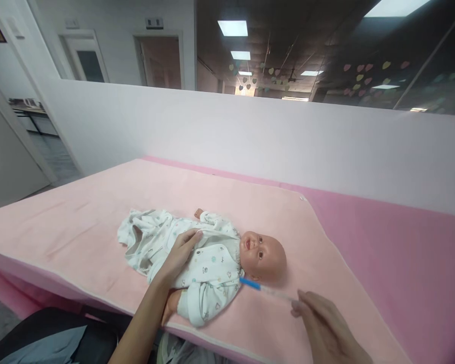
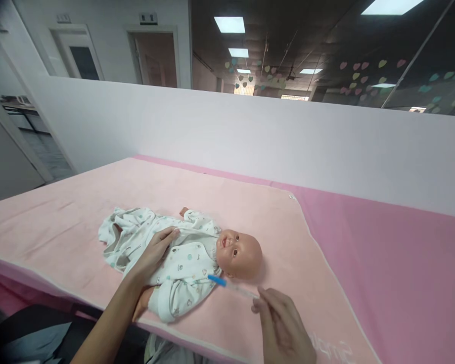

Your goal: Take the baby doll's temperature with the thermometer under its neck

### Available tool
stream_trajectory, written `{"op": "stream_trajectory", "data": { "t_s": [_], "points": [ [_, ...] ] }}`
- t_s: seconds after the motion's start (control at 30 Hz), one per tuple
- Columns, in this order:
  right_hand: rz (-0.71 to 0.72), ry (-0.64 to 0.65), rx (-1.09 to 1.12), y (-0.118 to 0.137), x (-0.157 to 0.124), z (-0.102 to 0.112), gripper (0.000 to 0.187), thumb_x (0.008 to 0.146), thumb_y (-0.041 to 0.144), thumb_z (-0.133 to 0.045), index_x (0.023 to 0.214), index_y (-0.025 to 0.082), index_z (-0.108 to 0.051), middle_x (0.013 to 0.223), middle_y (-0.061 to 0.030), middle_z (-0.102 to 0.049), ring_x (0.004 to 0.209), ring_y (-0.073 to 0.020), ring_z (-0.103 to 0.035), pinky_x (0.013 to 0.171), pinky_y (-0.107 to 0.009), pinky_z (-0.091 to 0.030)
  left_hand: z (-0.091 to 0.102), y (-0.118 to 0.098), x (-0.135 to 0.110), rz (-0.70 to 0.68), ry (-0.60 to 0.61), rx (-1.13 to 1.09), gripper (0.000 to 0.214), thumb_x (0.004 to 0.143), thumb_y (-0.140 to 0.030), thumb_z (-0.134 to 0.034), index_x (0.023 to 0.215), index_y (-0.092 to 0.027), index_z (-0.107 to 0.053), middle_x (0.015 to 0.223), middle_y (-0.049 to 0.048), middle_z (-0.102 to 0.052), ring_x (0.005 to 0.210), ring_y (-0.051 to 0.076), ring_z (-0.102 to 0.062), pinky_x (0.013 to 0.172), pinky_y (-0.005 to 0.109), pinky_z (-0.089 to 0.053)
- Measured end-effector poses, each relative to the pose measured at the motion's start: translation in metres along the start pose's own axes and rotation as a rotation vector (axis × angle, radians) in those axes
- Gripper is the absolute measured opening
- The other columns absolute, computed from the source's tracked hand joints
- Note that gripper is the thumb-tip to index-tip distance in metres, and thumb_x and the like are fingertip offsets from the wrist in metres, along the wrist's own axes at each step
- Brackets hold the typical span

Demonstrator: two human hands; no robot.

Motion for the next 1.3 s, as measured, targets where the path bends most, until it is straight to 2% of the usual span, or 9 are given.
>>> {"op": "stream_trajectory", "data": {
  "t_s": [0.07,0.17,0.27,0.4,0.6,0.87,1.0,1.13,1.3],
  "points": [
    [0.045,-0.11,0.035,0.022,0.014,-0.004,0.016,0.08,0.036,-0.059,0.089,0.022,-0.062,0.082,-0.0047,-0.064,0.066,-0.0164,-0.062,0.063,-0.026,-0.054,0.0,-0.002,0.001,-0.034,-0.005,-0.008,0.035,0.087,-0.045,-0.044,0.098,-0.017,-0.063,0.09,0.0049,-0.063,0.089,0.02,-0.054,0.08,0.029,-0.043],
    [0.23,-0.08,0.035,0.05,0.028,-0.047,0.01,0.083,0.029,-0.055,0.084,0.021,-0.061,0.081,-0.0043,-0.065,0.076,-0.0176,-0.062,0.068,-0.029,-0.052,0.002,-0.008,0.002,-0.125,-0.046,0.031,0.034,0.086,-0.044,-0.045,0.095,-0.017,-0.064,0.097,0.0066,-0.061,0.096,0.021,-0.053,0.088,0.032,-0.041],
    [0.39,0.023,-0.029,0.062,0.036,-0.102,0.019,0.088,0.018,-0.043,0.078,0.02,-0.059,0.074,-0.0016,-0.063,0.073,-0.0147,-0.06,0.069,-0.027,-0.048,0.003,-0.014,0.0,-0.198,-0.09,0.076,0.033,0.086,-0.044,-0.045,0.085,-0.017,-0.064,0.094,0.0062,-0.056,0.093,0.02,-0.052,0.084,0.03,-0.042],
    [0.406,0.23,-0.216,0.055,0.048,-0.164,0.024,0.087,0.007,-0.037,0.08,0.018,-0.058,0.078,-0.002,-0.061,0.073,-0.0136,-0.057,0.066,-0.025,-0.042,-0.001,-0.016,-0.005,-0.247,-0.074,0.097,0.034,0.086,-0.045,-0.046,0.075,-0.017,-0.06,0.088,0.0051,-0.049,0.083,0.018,-0.05,0.074,0.027,-0.042],
    [0.375,0.6,-0.589,0.048,0.067,-0.226,0.022,0.08,-0.001,-0.04,0.083,0.017,-0.052,0.086,-0.0027,-0.055,0.061,-0.0105,-0.051,0.048,-0.022,-0.029,-0.01,-0.018,-0.006,-0.249,-0.034,0.182,0.037,0.087,-0.045,-0.045,0.066,-0.018,-0.058,0.078,0.0038,-0.045,0.07,0.015,-0.046,0.063,0.028,-0.041],
    [0.277,0.638,-0.894,0.034,0.074,-0.253,0.021,0.081,-0.001,-0.045,0.093,0.014,-0.051,0.093,-0.008,-0.056,0.074,-0.0143,-0.06,0.056,-0.021,-0.04,-0.003,-0.03,0.021,-0.215,-0.03,0.542,0.041,0.087,-0.043,-0.042,0.064,-0.019,-0.065,0.073,0.004,-0.055,0.065,0.017,-0.053,0.064,0.031,-0.04],
    [0.272,0.627,-0.908,0.039,0.069,-0.254,0.026,0.079,-0.006,-0.043,0.092,0.014,-0.053,0.093,-0.0093,-0.058,0.083,-0.0167,-0.06,0.064,-0.023,-0.045,0.006,-0.044,0.073,-0.277,-0.137,0.804,0.027,0.085,-0.021,-0.042,0.098,-0.02,-0.065,0.093,0.007,-0.061,0.088,0.022,-0.055,0.073,0.032,-0.04],
    [0.278,0.58,-0.903,0.048,0.071,-0.241,0.034,0.074,-0.011,-0.043,0.095,0.014,-0.053,0.095,-0.0086,-0.059,0.081,-0.0156,-0.06,0.064,-0.022,-0.047,-0.033,-0.019,0.11,-0.38,0.158,1.051,0.049,0.077,-0.006,-0.044,0.124,-0.019,-0.05,0.124,0.0102,-0.053,0.112,0.025,-0.046,0.088,0.035,-0.035],
    [0.333,0.573,-0.924,0.051,0.077,-0.248,0.031,0.078,-0.007,-0.04,0.098,0.012,-0.055,0.094,-0.0108,-0.06,0.073,-0.0144,-0.062,0.058,-0.021,-0.048,-0.049,0.017,0.112,-0.35,0.262,1.117,0.033,0.084,-0.014,-0.044,0.114,-0.021,-0.057,0.102,0.0084,-0.063,0.098,0.024,-0.053,0.085,0.037,-0.035]
  ]
}}
Point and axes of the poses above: each hand's wrist, its own x-axis towards the middle knuckle, its own z-axis out of the back of the hand, y = z × x, the point moved 8 cm from there along x, towards the middle knuckle
